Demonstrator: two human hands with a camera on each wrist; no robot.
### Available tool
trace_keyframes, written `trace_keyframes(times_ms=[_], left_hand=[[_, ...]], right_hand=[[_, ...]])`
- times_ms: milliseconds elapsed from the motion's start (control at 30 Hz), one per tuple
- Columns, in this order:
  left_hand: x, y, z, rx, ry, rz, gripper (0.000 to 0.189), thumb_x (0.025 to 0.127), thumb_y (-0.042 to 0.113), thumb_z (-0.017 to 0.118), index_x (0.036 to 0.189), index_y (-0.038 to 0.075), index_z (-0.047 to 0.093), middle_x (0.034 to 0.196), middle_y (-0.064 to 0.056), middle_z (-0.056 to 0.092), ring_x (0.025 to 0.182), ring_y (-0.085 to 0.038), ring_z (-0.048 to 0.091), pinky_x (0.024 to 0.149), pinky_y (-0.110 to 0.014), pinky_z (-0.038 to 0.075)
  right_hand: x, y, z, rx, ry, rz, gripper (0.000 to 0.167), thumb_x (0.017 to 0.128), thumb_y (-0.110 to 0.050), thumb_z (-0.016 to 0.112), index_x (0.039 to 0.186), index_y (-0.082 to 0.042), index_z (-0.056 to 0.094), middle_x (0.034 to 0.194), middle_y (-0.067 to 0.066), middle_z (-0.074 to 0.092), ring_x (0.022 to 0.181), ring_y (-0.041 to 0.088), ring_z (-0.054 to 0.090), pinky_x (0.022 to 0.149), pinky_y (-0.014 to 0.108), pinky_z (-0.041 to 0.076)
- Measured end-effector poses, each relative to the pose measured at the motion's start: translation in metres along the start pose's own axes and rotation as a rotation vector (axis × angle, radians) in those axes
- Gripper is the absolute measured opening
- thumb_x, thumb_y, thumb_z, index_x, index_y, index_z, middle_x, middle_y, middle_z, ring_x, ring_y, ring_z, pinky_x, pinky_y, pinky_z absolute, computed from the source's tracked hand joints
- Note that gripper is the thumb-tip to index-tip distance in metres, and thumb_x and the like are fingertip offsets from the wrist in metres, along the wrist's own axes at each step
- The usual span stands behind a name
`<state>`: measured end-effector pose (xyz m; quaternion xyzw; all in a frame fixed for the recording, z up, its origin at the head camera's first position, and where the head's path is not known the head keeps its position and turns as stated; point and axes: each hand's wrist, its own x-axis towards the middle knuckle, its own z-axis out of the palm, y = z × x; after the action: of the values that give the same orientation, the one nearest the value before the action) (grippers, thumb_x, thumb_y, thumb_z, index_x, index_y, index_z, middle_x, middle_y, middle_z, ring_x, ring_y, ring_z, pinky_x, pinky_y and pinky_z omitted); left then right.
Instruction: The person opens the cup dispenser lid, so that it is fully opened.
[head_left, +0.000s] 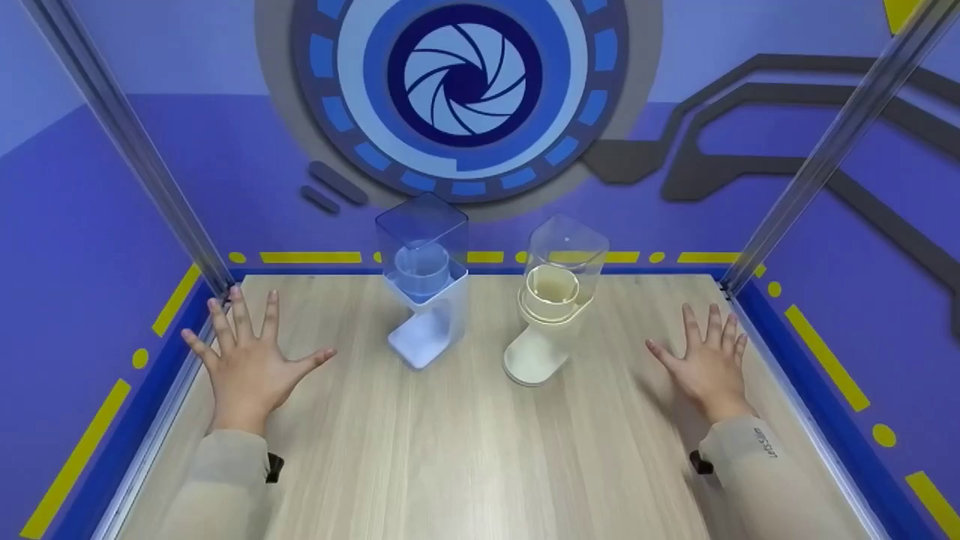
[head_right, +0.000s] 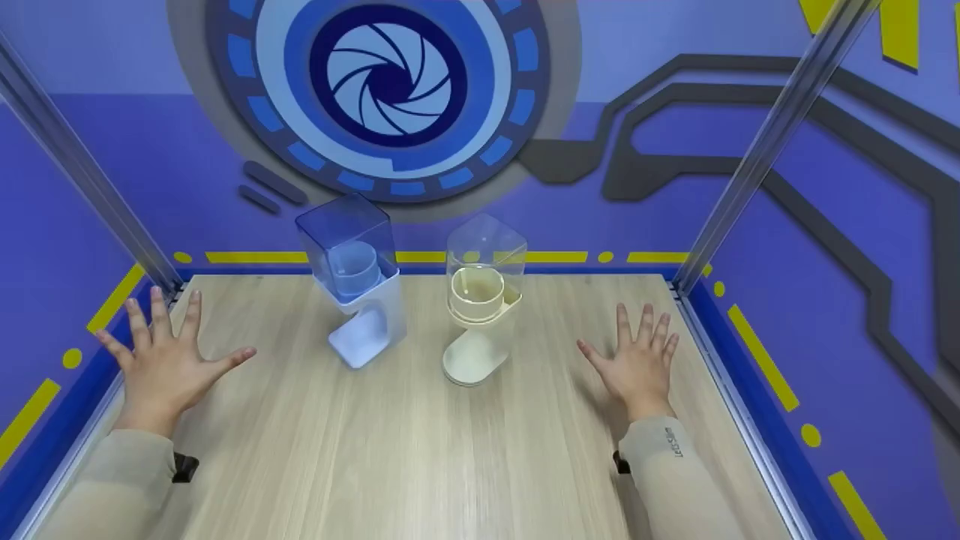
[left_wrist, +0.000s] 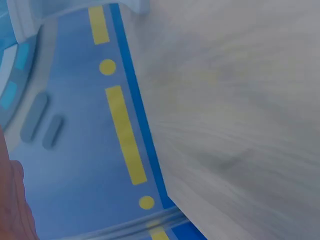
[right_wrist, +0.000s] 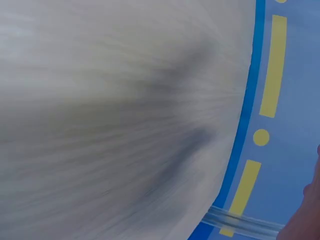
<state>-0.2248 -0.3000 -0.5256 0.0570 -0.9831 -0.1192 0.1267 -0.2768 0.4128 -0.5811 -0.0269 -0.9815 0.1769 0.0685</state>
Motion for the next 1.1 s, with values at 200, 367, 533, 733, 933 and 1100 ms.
trace_keyframes(times_ms=[200, 367, 533, 733, 933, 1100], left_hand=[[0.0, 0.017, -0.004, -0.013, 0.052, 0.004, 0.138, 0.082, 0.104, 0.058, 0.184, 0.028, 0.002, 0.186, -0.013, -0.03, 0.17, -0.049, -0.034, 0.126, -0.087, -0.03], [-0.004, 0.032, -0.002, -0.04, 0.107, 0.007, 0.139, 0.08, 0.104, 0.061, 0.184, 0.03, 0.005, 0.186, -0.01, -0.03, 0.171, -0.048, -0.032, 0.128, -0.087, -0.026], [-0.011, 0.044, 0.0, -0.075, 0.166, 0.011, 0.139, 0.079, 0.101, 0.068, 0.184, 0.031, 0.009, 0.188, -0.008, -0.028, 0.173, -0.05, -0.029, 0.13, -0.087, -0.024], [-0.02, 0.058, 0.002, -0.175, 0.26, 0.024, 0.139, 0.076, 0.101, 0.069, 0.184, 0.03, 0.014, 0.192, -0.015, -0.01, 0.175, -0.055, -0.013, 0.133, -0.089, -0.014], [-0.03, 0.079, 0.008, -0.366, 0.286, 0.061, 0.124, 0.088, 0.08, 0.077, 0.183, 0.022, 0.022, 0.191, -0.022, 0.004, 0.175, -0.058, 0.001, 0.136, -0.09, 0.008], [-0.042, 0.1, 0.017, -0.47, 0.279, 0.081, 0.112, 0.093, 0.067, 0.081, 0.179, 0.014, 0.032, 0.19, -0.023, 0.011, 0.174, -0.057, 0.009, 0.13, -0.091, 0.026]], right_hand=[[0.003, -0.011, -0.003, -0.004, 0.015, -0.028, 0.115, 0.103, -0.085, 0.054, 0.184, -0.02, 0.006, 0.187, 0.03, -0.014, 0.17, 0.062, -0.021, 0.135, 0.086, -0.011], [0.001, -0.023, -0.006, 0.022, 0.034, -0.052, 0.116, 0.101, -0.083, 0.059, 0.184, -0.022, 0.005, 0.188, 0.027, -0.014, 0.171, 0.06, -0.02, 0.137, 0.084, -0.01], [0.001, -0.034, -0.007, 0.04, 0.082, -0.094, 0.116, 0.1, -0.079, 0.065, 0.184, -0.023, 0.008, 0.189, 0.028, -0.009, 0.173, 0.059, -0.016, 0.139, 0.083, -0.008], [-0.002, -0.047, -0.008, 0.065, 0.118, -0.116, 0.114, 0.101, -0.074, 0.069, 0.184, -0.024, 0.01, 0.191, 0.025, -0.005, 0.175, 0.057, -0.01, 0.141, 0.081, -0.004], [-0.004, -0.054, -0.007, 0.117, 0.182, -0.144, 0.11, 0.101, -0.065, 0.074, 0.183, -0.022, 0.016, 0.191, 0.023, 0.002, 0.176, 0.055, -0.004, 0.142, 0.079, 0.0], [-0.004, -0.059, -0.002, 0.156, 0.233, -0.167, 0.106, 0.101, -0.058, 0.077, 0.183, -0.021, 0.02, 0.19, 0.023, 0.01, 0.176, 0.054, 0.003, 0.141, 0.081, 0.009]])
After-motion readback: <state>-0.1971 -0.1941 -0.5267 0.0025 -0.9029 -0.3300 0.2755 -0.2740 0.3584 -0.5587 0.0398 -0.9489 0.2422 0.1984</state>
